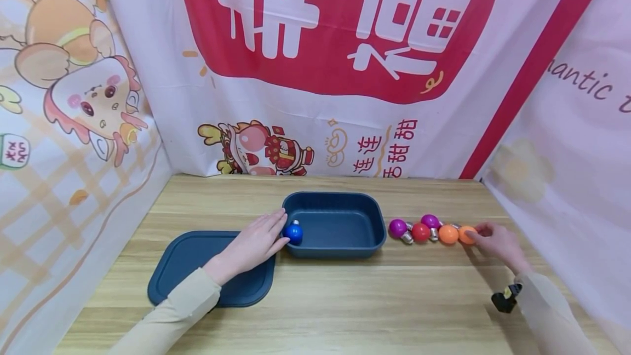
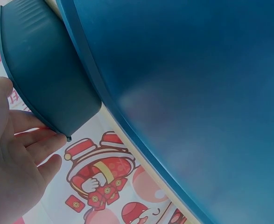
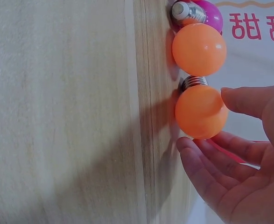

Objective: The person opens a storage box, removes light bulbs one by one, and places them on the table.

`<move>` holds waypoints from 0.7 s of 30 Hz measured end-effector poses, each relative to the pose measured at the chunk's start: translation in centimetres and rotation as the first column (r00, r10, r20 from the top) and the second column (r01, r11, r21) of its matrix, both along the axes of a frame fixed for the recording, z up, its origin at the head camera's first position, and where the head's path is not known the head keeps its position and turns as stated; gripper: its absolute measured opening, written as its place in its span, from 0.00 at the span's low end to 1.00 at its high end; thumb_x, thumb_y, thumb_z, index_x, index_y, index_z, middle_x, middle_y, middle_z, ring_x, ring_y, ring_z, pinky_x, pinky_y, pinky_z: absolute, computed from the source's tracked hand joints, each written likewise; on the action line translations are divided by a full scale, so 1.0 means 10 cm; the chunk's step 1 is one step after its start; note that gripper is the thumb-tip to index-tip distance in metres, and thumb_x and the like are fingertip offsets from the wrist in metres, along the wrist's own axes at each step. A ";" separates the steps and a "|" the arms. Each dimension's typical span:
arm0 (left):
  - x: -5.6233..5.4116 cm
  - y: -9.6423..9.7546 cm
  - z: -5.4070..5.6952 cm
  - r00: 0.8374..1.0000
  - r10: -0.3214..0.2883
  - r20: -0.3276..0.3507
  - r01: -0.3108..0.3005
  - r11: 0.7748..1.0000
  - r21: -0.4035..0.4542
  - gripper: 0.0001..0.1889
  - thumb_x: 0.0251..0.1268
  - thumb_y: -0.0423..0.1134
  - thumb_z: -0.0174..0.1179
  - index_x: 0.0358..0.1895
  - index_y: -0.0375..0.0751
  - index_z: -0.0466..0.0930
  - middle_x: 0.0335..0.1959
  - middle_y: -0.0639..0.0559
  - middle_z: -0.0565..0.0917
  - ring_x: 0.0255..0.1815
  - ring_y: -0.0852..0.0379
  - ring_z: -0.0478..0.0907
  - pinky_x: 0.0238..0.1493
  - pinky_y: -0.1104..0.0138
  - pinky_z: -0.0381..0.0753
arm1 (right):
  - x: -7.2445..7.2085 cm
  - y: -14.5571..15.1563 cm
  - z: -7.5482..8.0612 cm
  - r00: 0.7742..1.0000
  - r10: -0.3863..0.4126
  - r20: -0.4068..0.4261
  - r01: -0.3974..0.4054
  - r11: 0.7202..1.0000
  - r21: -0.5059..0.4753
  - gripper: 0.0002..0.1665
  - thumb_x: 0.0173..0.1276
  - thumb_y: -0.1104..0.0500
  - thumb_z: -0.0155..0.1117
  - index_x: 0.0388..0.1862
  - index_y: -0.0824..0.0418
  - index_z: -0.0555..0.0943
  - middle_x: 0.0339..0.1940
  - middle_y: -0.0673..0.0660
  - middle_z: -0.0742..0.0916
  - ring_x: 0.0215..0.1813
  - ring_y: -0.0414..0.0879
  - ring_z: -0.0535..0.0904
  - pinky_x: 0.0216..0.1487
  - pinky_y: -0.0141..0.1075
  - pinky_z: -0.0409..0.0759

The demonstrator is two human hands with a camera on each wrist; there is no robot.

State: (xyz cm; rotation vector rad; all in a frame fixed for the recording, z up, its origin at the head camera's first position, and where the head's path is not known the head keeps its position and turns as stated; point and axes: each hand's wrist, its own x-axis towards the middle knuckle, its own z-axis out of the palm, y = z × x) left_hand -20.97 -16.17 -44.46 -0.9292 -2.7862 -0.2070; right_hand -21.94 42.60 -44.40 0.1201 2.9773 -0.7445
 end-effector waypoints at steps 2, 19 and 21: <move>0.00 0.00 0.00 1.000 -0.001 0.000 0.001 1.000 0.002 0.34 0.75 0.56 0.51 0.73 0.34 0.65 0.75 0.39 0.67 0.75 0.43 0.68 0.74 0.48 0.68 | 0.00 0.00 0.00 1.000 0.002 -0.004 -0.002 1.000 -0.004 0.38 0.72 0.38 0.57 0.55 0.74 0.77 0.49 0.74 0.84 0.45 0.57 0.82 0.38 0.37 0.78; -0.01 -0.01 -0.02 1.000 0.003 0.005 -0.003 1.000 0.009 0.35 0.74 0.56 0.51 0.73 0.34 0.65 0.75 0.40 0.67 0.75 0.44 0.68 0.74 0.48 0.68 | 0.00 -0.03 0.02 1.000 0.003 -0.017 -0.003 1.000 -0.004 0.35 0.72 0.42 0.60 0.55 0.75 0.77 0.50 0.75 0.84 0.48 0.62 0.82 0.42 0.45 0.82; -0.01 -0.01 -0.02 1.000 0.001 -0.001 -0.001 1.000 0.006 0.35 0.75 0.57 0.51 0.73 0.34 0.65 0.75 0.40 0.67 0.75 0.44 0.68 0.74 0.48 0.68 | -0.01 -0.04 0.03 1.000 0.001 -0.008 -0.001 1.000 -0.005 0.36 0.72 0.41 0.60 0.56 0.75 0.76 0.51 0.75 0.84 0.48 0.62 0.81 0.43 0.46 0.82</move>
